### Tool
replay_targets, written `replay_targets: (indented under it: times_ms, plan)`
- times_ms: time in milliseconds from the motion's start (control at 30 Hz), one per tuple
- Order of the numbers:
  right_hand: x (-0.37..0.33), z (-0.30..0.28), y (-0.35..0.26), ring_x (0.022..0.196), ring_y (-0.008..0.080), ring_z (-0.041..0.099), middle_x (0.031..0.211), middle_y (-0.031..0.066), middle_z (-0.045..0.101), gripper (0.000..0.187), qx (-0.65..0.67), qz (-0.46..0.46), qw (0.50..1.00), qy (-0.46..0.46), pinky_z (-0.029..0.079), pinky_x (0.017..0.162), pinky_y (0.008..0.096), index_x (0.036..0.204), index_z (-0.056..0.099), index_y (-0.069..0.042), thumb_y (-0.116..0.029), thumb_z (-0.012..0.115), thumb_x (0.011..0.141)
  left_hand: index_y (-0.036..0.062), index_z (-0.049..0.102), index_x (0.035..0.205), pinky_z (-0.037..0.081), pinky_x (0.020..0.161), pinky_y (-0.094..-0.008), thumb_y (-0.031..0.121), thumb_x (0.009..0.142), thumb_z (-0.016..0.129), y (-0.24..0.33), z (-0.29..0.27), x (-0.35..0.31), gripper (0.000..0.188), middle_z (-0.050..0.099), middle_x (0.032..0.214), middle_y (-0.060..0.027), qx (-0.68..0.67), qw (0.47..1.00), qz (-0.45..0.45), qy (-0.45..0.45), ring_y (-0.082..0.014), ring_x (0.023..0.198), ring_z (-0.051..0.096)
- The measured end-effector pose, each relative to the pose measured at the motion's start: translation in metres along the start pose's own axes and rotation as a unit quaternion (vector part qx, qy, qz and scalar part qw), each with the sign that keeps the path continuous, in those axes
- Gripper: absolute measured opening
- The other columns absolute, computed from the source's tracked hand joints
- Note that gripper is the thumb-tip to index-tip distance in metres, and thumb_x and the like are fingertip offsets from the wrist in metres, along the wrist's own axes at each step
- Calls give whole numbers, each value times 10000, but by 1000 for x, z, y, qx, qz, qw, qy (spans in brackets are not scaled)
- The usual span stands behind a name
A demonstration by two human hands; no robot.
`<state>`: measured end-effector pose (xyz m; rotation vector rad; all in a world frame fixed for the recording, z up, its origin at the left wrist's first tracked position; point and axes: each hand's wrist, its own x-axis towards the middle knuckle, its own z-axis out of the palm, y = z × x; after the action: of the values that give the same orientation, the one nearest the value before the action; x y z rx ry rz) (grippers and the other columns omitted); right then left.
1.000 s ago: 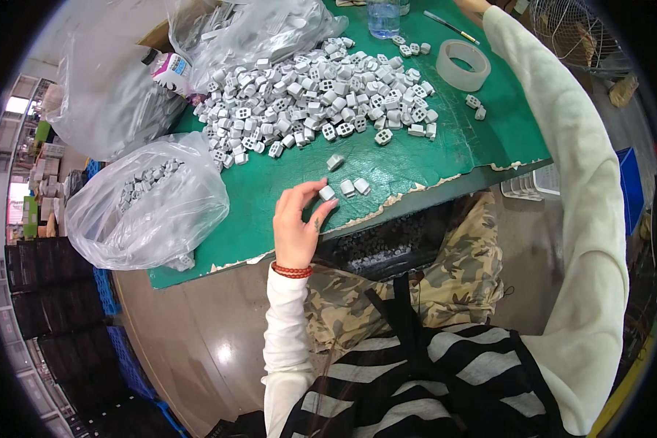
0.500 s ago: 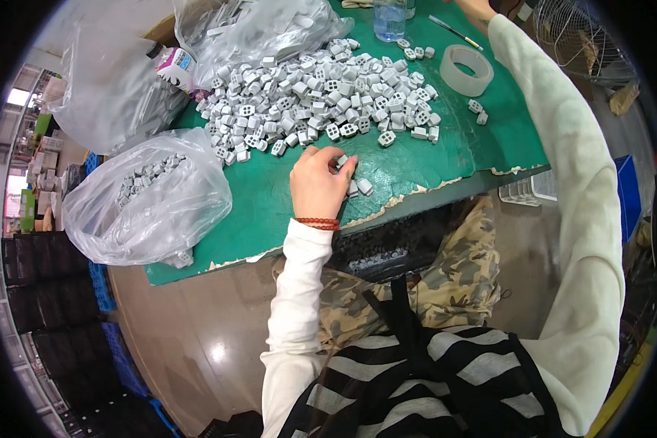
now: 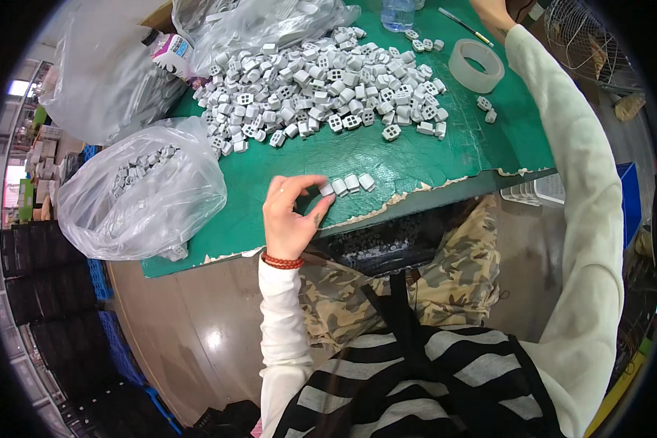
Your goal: Applying a grease-like substance to small plastic lighting components using a wooden applicator stick.
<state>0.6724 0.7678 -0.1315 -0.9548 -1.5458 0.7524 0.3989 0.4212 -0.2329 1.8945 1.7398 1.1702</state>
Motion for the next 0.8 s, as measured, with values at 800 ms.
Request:
replay_targets:
  times_ms: [800]
  plan:
    - [-1,0,-6,514,142,585,648,86,617,156,39,8,999,-7,453,436,251,830,526,-32,-155,556,921,79,704,954,387,496,-212,78,649,807,17,23,29,322,604,846,-5,-47,993,-7,-111,-54,554,455]
